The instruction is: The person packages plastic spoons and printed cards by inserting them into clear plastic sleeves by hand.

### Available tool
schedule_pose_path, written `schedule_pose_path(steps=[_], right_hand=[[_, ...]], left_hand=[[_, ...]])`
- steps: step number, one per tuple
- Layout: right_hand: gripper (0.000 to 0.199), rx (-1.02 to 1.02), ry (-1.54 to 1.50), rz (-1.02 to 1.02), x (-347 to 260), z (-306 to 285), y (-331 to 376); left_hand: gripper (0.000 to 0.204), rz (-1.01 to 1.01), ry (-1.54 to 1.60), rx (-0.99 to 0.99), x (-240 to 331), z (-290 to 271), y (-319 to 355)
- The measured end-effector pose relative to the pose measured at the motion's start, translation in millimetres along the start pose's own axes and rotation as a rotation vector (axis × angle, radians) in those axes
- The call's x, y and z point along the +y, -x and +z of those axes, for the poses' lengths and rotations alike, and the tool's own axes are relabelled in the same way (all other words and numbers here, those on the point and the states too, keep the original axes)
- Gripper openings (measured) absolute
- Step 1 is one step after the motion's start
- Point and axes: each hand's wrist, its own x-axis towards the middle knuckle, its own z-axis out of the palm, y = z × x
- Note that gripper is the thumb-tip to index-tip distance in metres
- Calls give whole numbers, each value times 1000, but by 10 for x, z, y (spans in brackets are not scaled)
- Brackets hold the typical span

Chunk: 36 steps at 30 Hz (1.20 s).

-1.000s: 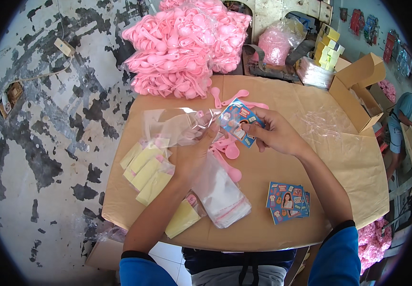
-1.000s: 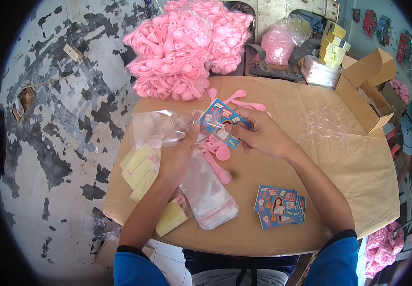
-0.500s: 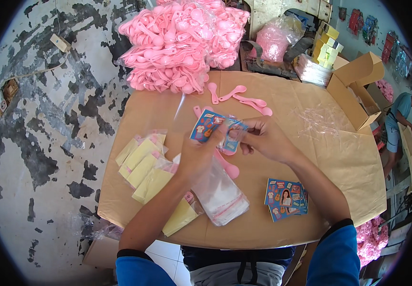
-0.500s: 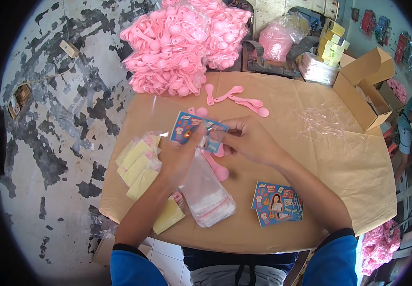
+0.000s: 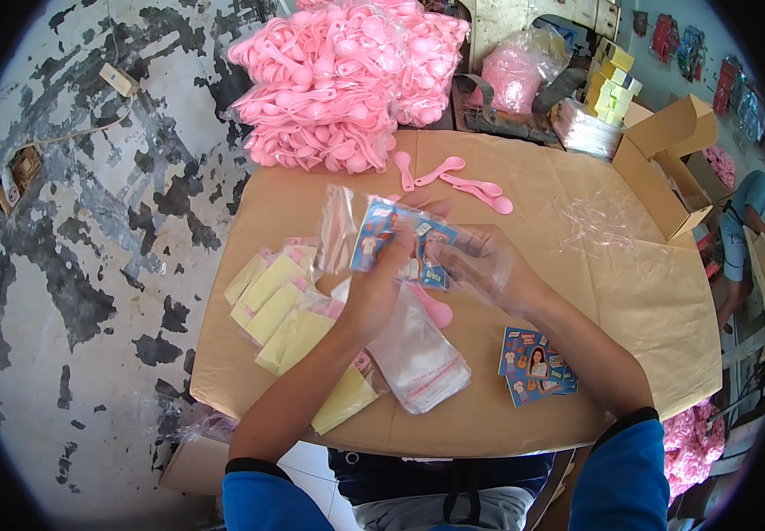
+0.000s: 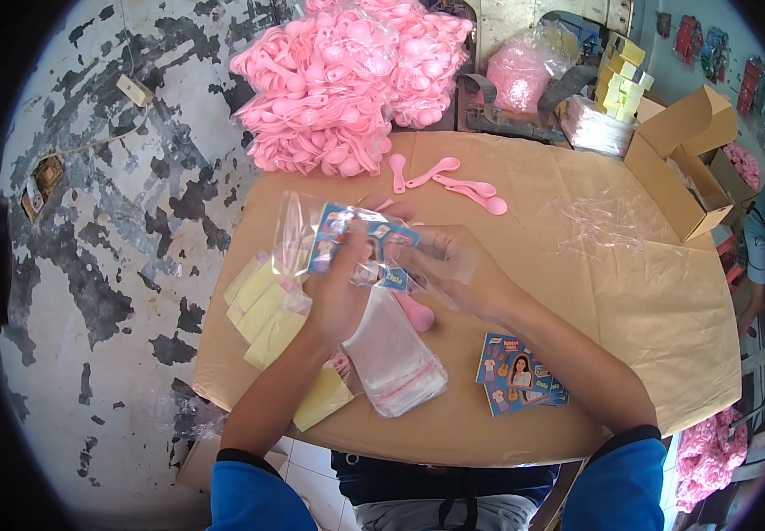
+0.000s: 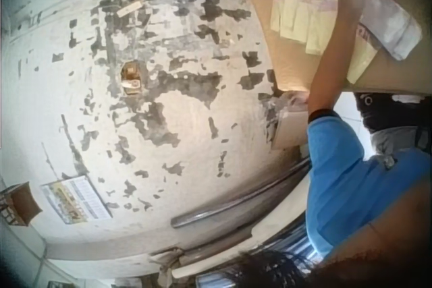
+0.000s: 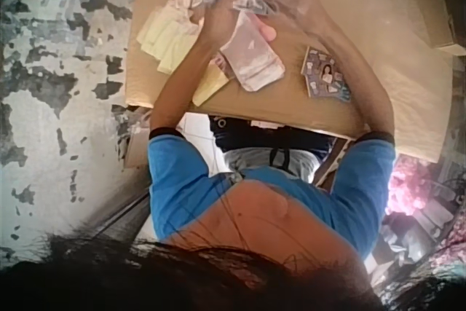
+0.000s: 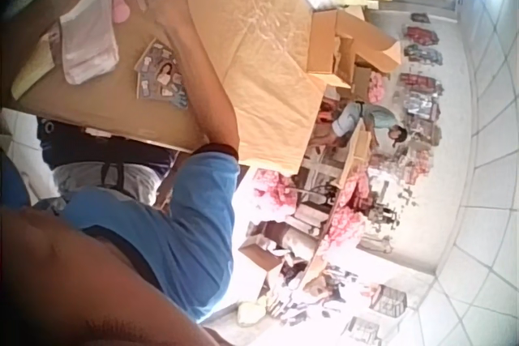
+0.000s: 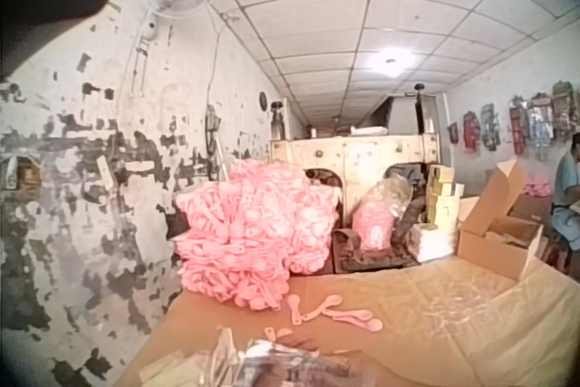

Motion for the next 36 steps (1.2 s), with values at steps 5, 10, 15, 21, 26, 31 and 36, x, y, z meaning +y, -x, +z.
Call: schedule_pose_path(steps=[5, 10, 15, 21, 26, 31, 36], right_hand=[[37, -8, 125, -50, 30, -70, -1], [42, 52, -282, 25, -171, -137, -63], [30, -90, 83, -130, -124, -582, -182], [17, 59, 1448, -769, 441, -774, -294], [18, 99, 1674, -608, 426, -900, -289], [18, 205, 1117, -295, 95, -960, -307], [26, 182, 550, -138, -241, -998, -181]], left_hand=[[48, -24, -310, 5, 53, 33, 104], [48, 82, -180, 259, 47, -116, 11], [43, -41, -278, 400, -9, -209, -30], [35, 50, -310, 309, -89, -183, -85], [34, 55, -327, 263, -114, -191, -89], [40, 105, -29, 303, -78, -240, -104], [36, 69, 174, 389, -63, -298, -131]])
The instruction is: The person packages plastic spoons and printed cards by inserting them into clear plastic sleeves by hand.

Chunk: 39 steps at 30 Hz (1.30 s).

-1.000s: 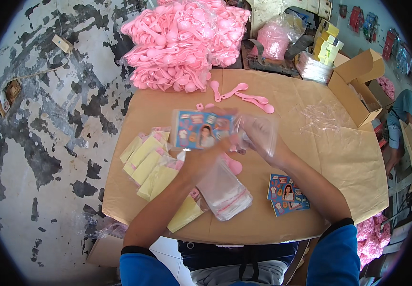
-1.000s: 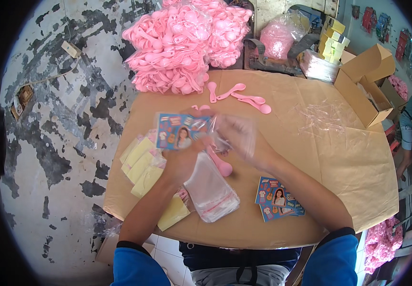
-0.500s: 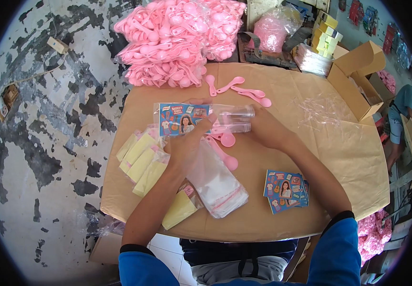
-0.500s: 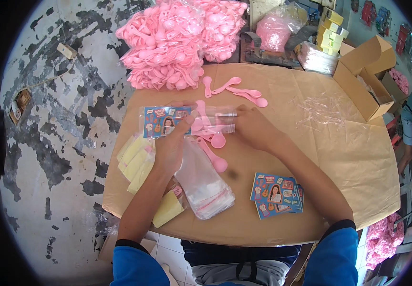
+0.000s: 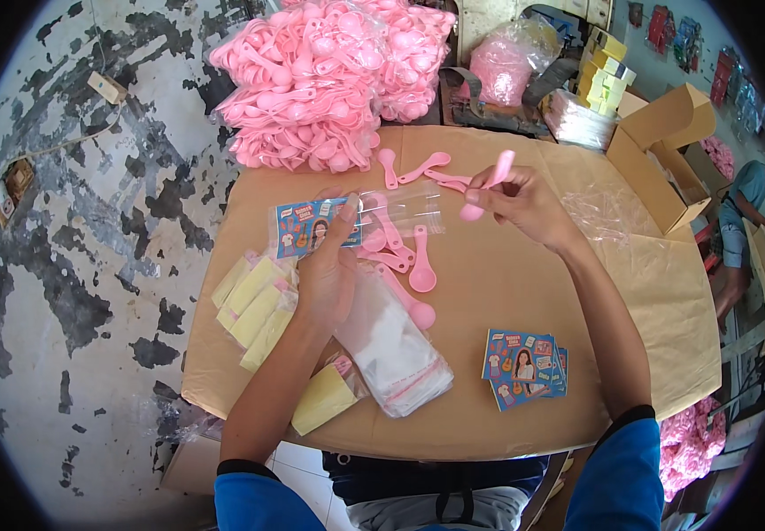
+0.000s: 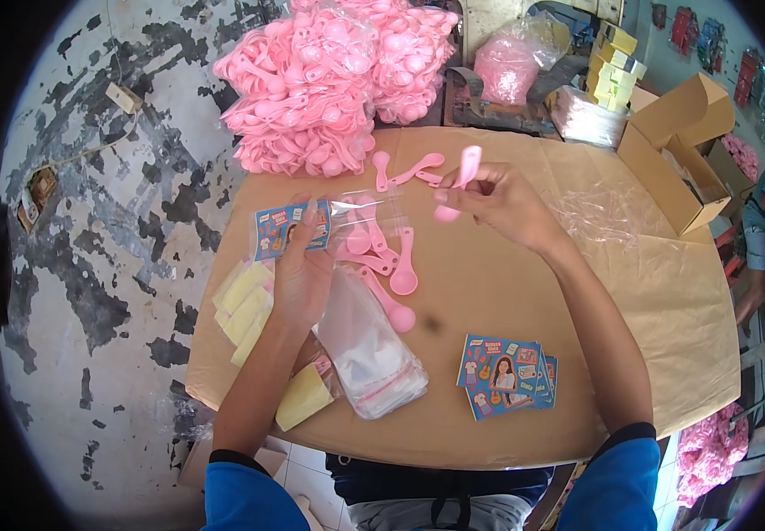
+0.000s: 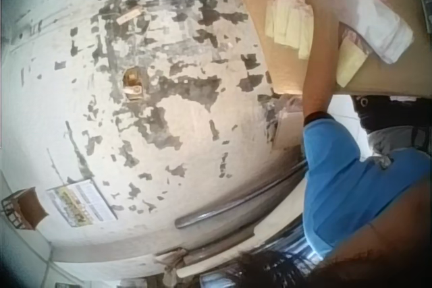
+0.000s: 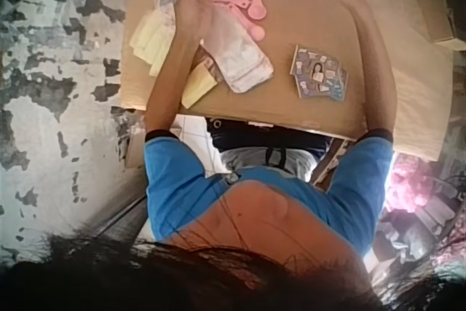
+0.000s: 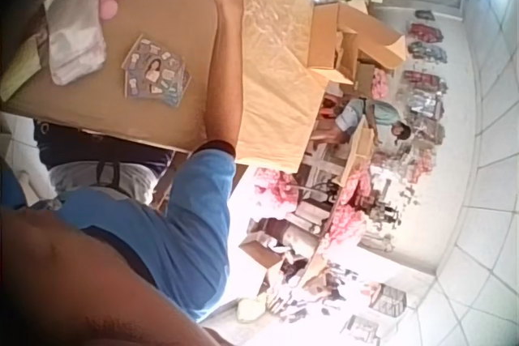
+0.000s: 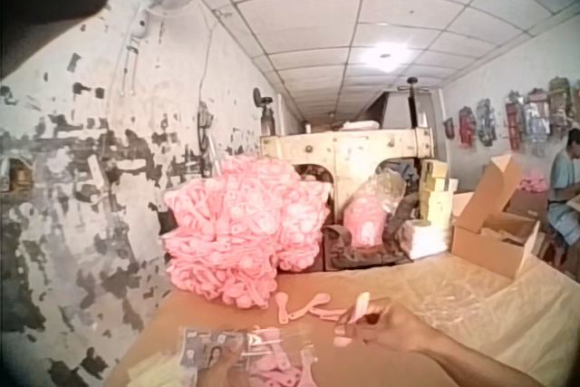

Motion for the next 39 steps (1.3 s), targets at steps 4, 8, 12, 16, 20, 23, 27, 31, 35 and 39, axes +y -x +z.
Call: schedule_pose_path(steps=[4, 8, 12, 16, 20, 23, 27, 31, 35, 39], right_hand=[[28, 0, -127, 21, -66, -28, 22], [29, -15, -319, -105, -73, 77, 9], [25, -124, -185, -112, -143, 42, 85], [23, -198, -174, -157, -223, 46, 132], [28, -221, -120, -231, -199, 190, 125], [28, -297, -215, -162, -296, 315, 153], [20, -280, -349, -197, -467, 514, 291], [7, 98, 61, -357, -683, 371, 369], [8, 317, 314, -479, -1071, -217, 617], [6, 264, 510, -318, -1089, -367, 741]], left_hand=[[36, -17, 10, -11, 16, 62, 17], [39, 17, -29, -25, -1, -32, -12], [41, 41, -26, -37, 1, -59, -27], [44, -14, 24, -82, -21, -39, -11], [48, -60, 28, -126, -29, 25, 60], [49, -45, -125, -193, -36, 44, 109], [51, -112, -37, -274, -76, 113, 145], [44, -116, 19, -256, -103, 91, 110], [45, -105, -68, -190, -73, 5, 2], [42, -95, -104, -241, -98, 24, 18]])
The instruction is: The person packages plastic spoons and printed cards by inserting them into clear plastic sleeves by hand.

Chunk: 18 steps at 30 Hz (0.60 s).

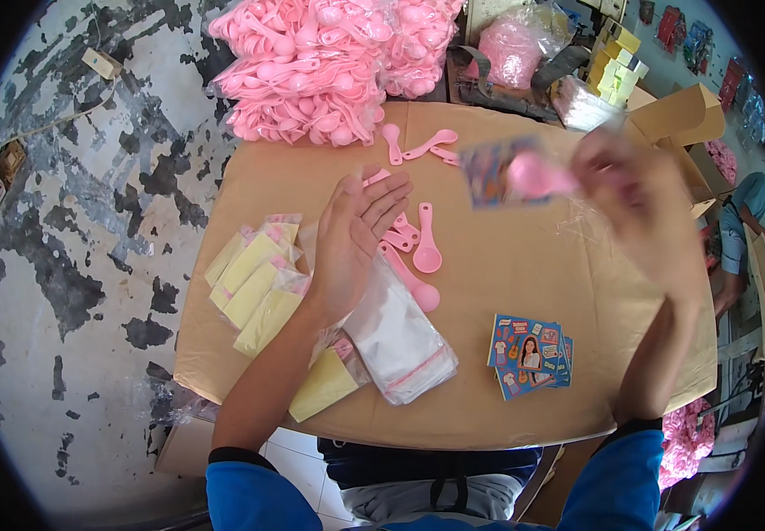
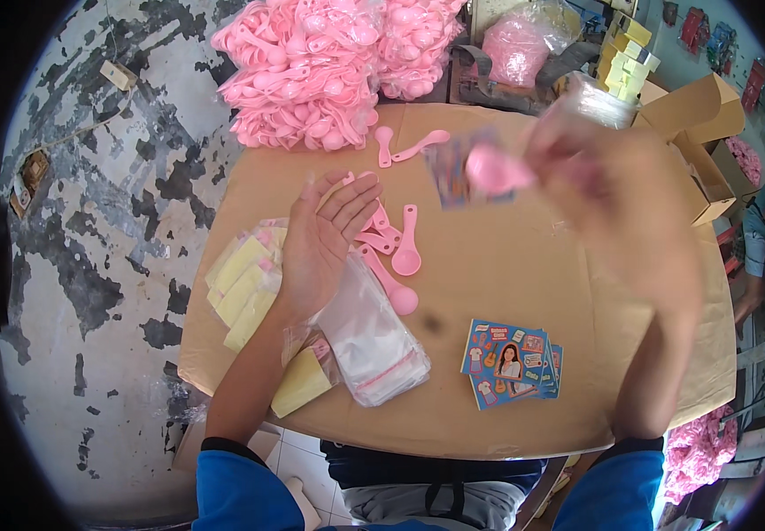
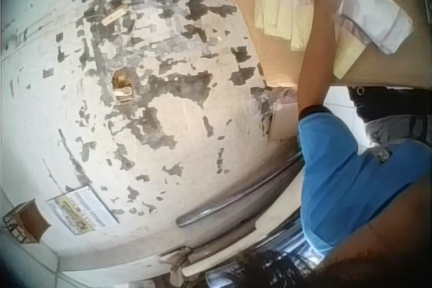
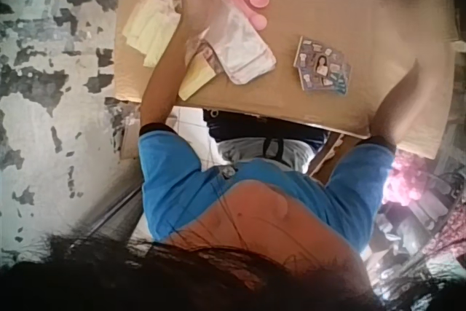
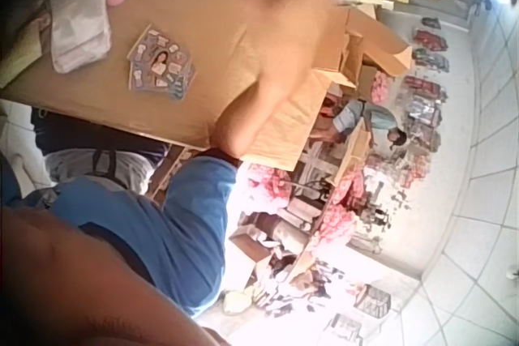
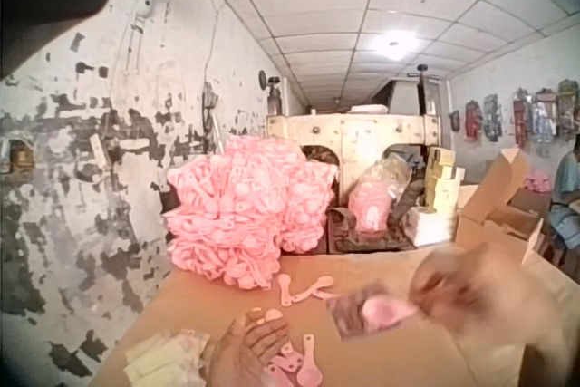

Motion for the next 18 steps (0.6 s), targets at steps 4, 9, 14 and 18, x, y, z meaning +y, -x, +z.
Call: schedule_pose_path(steps=[4, 9, 14, 18], right_hand=[[5, -137, 184, 80, -189, 372, -90], [12, -149, -95, 106, -251, 632, -22], [18, -60, -510, 70, -132, 914, -44], [22, 35, -362, 10, -4, 860, -87]], left_hand=[[54, 108, -341, -109, -152, -34, 45], [81, 257, -1002, -433, -52, 166, 190], [63, -218, -539, -208, -82, 357, 276], [49, -214, -352, -399, -89, 281, 303]])
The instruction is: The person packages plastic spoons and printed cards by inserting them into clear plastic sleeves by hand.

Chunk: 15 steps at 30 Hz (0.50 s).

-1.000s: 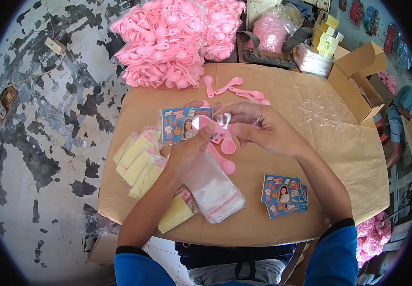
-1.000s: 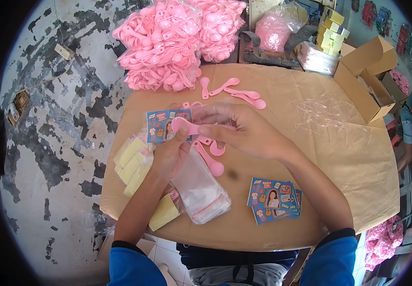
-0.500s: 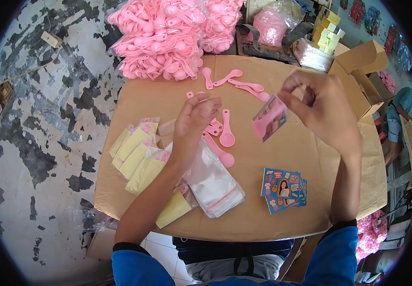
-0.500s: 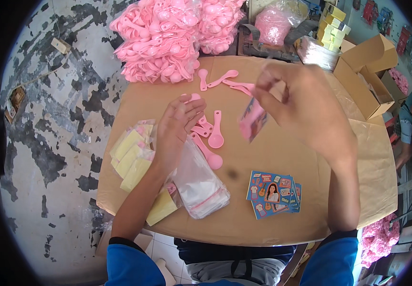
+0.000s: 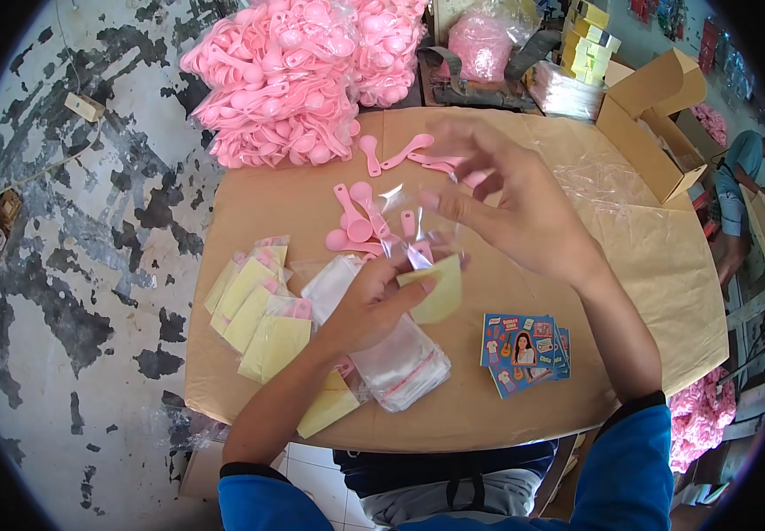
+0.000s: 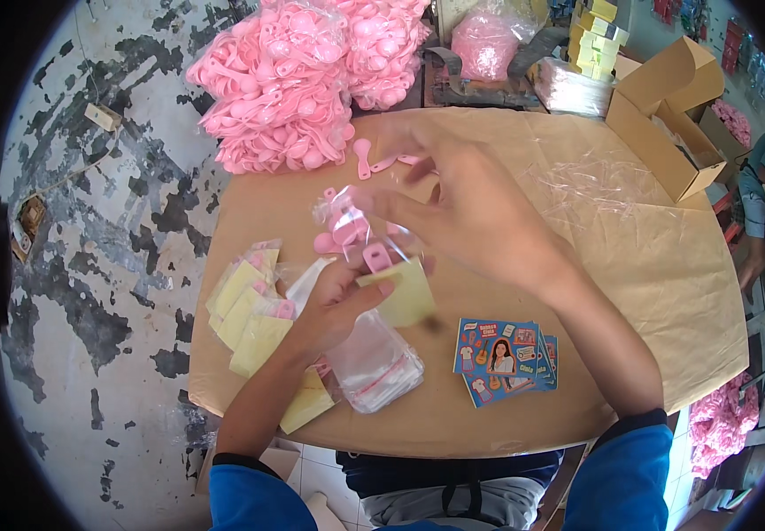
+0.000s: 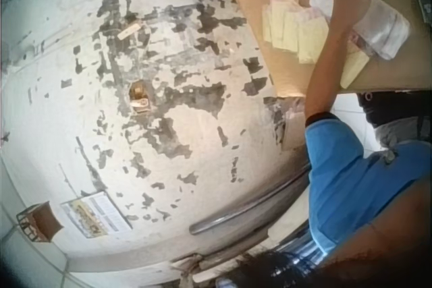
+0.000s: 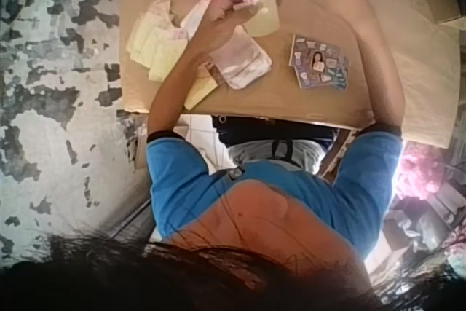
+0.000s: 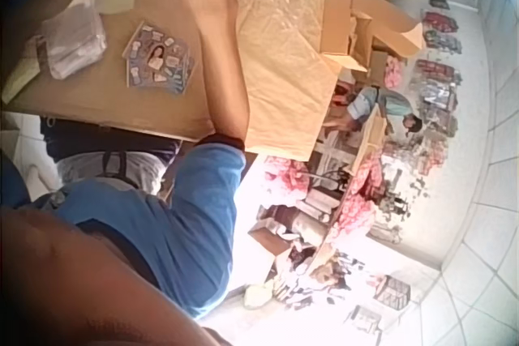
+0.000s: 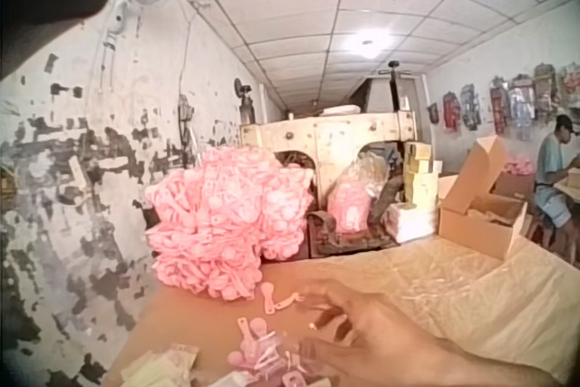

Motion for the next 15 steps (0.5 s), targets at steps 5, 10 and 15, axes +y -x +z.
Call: schedule_pose_path(steps=[5, 10, 15], right_hand=[[24, -216, -63, 219, 63, 18, 19], [18, -28, 473, -499, 150, 58, 7], [20, -137, 580, -563, 213, 230, 82]], left_hand=[[42, 3, 34, 83, 57, 22, 8], [37, -65, 142, 158, 114, 8, -39], [27, -20, 35, 234, -10, 3, -28]])
